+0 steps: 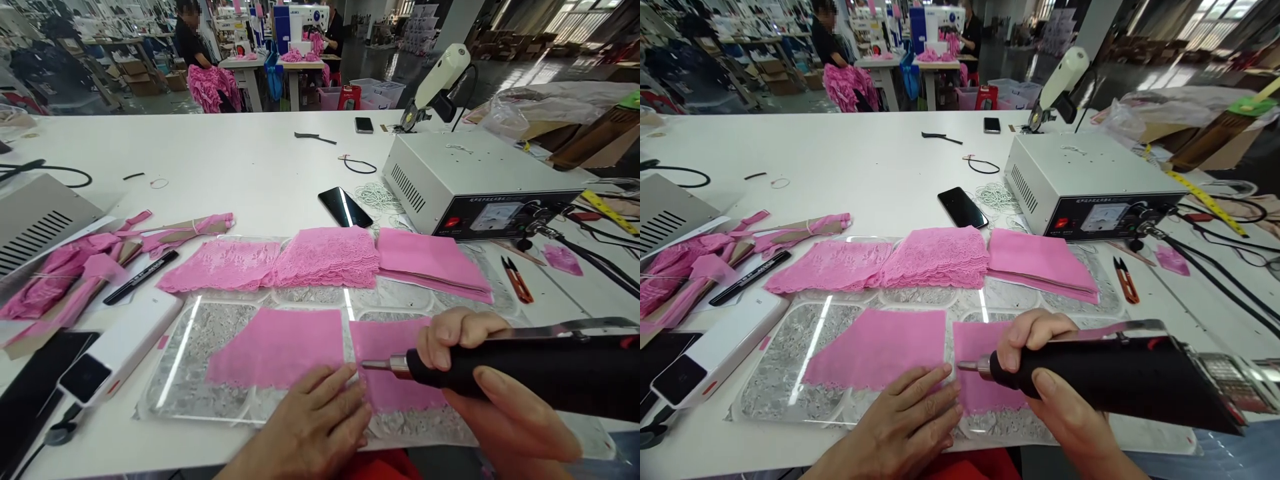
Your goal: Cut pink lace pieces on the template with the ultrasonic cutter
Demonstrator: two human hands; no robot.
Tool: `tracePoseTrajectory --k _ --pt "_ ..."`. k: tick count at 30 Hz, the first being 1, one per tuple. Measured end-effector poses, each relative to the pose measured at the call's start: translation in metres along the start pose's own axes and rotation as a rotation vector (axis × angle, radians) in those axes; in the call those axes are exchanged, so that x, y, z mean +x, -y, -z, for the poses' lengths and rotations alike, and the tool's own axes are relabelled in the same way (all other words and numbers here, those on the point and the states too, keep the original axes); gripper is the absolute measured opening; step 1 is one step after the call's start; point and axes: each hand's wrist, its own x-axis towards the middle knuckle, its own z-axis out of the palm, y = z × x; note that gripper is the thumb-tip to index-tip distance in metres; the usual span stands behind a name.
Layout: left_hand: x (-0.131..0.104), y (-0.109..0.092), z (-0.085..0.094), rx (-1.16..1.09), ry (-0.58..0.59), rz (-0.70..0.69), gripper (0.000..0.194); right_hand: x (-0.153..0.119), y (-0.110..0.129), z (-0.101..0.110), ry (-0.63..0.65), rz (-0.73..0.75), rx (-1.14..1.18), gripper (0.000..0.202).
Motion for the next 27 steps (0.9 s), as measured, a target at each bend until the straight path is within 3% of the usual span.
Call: tracePoseTrajectory --k 12,16,18,22,25,27 --pt "0.0 0.0 -0.001 -0.012 0.025 0.002 0.019 -0.005 0.003 -0.004 0.046 -0.01 -0.054 0.008" --pt "0.004 0.001 0.004 -0.085 -0.036 0.019 0.017 -0.006 0.004 -0.003 0.036 -0.017 -0.058 0.009" --pt "0.005 0.003 0.012 -0.179 -0.076 0.094 0.016 -0.005 0.007 0.0 -0.081 -0.003 -0.053 0.011" --pt "0.016 0.015 0.037 -0.322 -0.103 0.36 0.02 -0.003 0.017 0.027 -0.482 0.126 -0.051 0.007" --pt "0.036 0.032 0.045 -0.296 0.049 0.442 0.018 -0.005 0.024 0.063 -0.676 0.206 -0.142 0.004" --pt "0.056 0.045 0.039 -0.245 0.207 0.421 0.018 -0.009 0.026 0.087 -0.746 0.229 -0.2 0.011"
